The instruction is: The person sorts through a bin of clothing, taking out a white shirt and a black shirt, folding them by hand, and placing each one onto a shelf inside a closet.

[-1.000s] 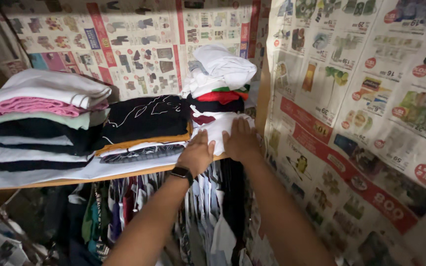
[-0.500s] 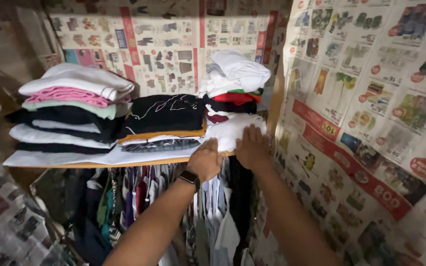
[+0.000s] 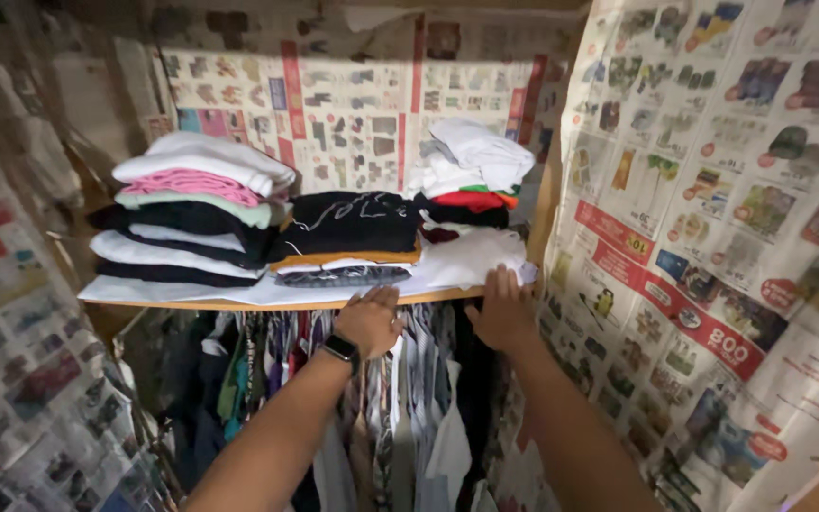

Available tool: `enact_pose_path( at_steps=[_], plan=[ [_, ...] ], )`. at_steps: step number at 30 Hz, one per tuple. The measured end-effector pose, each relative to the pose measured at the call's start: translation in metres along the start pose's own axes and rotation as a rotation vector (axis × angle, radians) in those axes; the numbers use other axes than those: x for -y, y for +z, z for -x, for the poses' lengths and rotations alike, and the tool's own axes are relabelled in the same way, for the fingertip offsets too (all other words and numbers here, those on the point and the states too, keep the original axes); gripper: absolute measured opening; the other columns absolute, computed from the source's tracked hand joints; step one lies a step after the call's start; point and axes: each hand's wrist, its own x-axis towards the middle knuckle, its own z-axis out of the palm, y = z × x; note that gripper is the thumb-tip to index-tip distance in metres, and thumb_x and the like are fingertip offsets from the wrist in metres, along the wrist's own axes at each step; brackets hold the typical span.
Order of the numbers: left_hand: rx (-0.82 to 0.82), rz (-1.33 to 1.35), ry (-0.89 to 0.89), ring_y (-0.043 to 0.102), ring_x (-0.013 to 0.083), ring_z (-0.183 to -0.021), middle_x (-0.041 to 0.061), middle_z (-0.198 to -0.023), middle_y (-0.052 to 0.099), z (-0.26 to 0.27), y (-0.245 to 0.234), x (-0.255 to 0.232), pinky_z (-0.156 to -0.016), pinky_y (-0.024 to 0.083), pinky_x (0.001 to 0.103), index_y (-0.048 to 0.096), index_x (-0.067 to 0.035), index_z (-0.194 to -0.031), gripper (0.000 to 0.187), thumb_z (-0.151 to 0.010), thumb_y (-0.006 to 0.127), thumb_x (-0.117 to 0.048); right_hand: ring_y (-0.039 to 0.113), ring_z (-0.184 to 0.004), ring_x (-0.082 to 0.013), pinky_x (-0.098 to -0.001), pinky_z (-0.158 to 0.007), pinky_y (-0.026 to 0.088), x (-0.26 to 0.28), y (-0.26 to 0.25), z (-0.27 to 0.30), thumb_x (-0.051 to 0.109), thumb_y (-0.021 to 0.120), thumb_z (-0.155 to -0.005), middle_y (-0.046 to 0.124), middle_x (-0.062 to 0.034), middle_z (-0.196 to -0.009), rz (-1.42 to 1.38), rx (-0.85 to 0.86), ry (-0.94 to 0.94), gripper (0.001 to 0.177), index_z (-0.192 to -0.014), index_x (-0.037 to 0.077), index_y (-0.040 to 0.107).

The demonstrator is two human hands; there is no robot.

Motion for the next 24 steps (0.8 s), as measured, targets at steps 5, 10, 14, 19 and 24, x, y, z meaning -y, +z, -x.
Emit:
enact_pose_path(
  at_steps=[5, 10, 14, 19, 24],
  plan=[
    [0.067, -0.054, -0.067, 0.037, 0.0275, -0.15, 0.011, -0.162, 0.04, 0.043, -0.017, 0.042, -0.121, 0.03, 0.047, 0.041, -0.007, -0.152, 0.066, -0.097, 0.046, -0.042, 0.005, -0.157, -0.041, -0.0543, -0.121, 0.017, 0.027, -0.002, 0.02, 0.052, 0.069, -0.087, 0.007, -0.0251, -0.168, 0.018, 0.057, 0.043, 0.108, -0.158, -0.004, 0.01],
    [0.202, 0.042, -0.185, 0.038, 0.0278, -0.148, 0.011, -0.162, 0.038, 0.111, -0.063, 0.073, -0.121, 0.03, 0.048, 0.038, -0.008, -0.153, 0.067, -0.1, 0.044, -0.048, 0.011, -0.157, -0.0344, -0.0585, -0.123, 0.019, 0.078, -0.008, 0.04, 0.055, 0.061, -0.093, 0.009, -0.0192, -0.17, -0.058, 0.436, 0.074, 0.101, -0.161, 0.001, 0.009],
    [0.197, -0.023, -0.24, 0.038, 0.0288, -0.147, 0.012, -0.161, 0.038, 0.161, -0.083, 0.095, -0.118, 0.033, 0.051, 0.036, -0.007, -0.154, 0.068, -0.1, 0.044, -0.048, 0.015, -0.158, -0.0325, -0.061, -0.123, 0.021, 0.129, 0.001, 0.061, 0.055, 0.059, -0.093, 0.014, -0.0142, -0.171, -0.018, 0.473, -0.024, 0.096, -0.161, 0.005, 0.014],
    [0.136, 0.011, -0.348, 0.039, 0.0298, -0.147, 0.012, -0.159, 0.041, 0.225, -0.088, 0.135, -0.118, 0.034, 0.052, 0.038, -0.009, -0.153, 0.068, -0.1, 0.043, -0.05, 0.018, -0.157, -0.0357, -0.0604, -0.12, 0.026, 0.206, 0.005, 0.072, 0.052, 0.06, -0.095, 0.018, -0.0194, -0.168, -0.142, 0.403, -0.234, 0.093, -0.16, 0.002, 0.018],
    [0.06, -0.072, -0.504, 0.042, 0.0292, -0.145, 0.012, -0.157, 0.044, 0.306, -0.118, 0.172, -0.115, 0.035, 0.053, 0.039, -0.009, -0.152, 0.069, -0.097, 0.045, -0.051, 0.016, -0.156, -0.0333, -0.0585, -0.122, 0.023, 0.308, -0.01, 0.065, 0.053, 0.059, -0.096, 0.014, -0.0155, -0.171, -0.105, 0.408, -0.415, 0.092, -0.162, 0.005, 0.014]
  ],
)
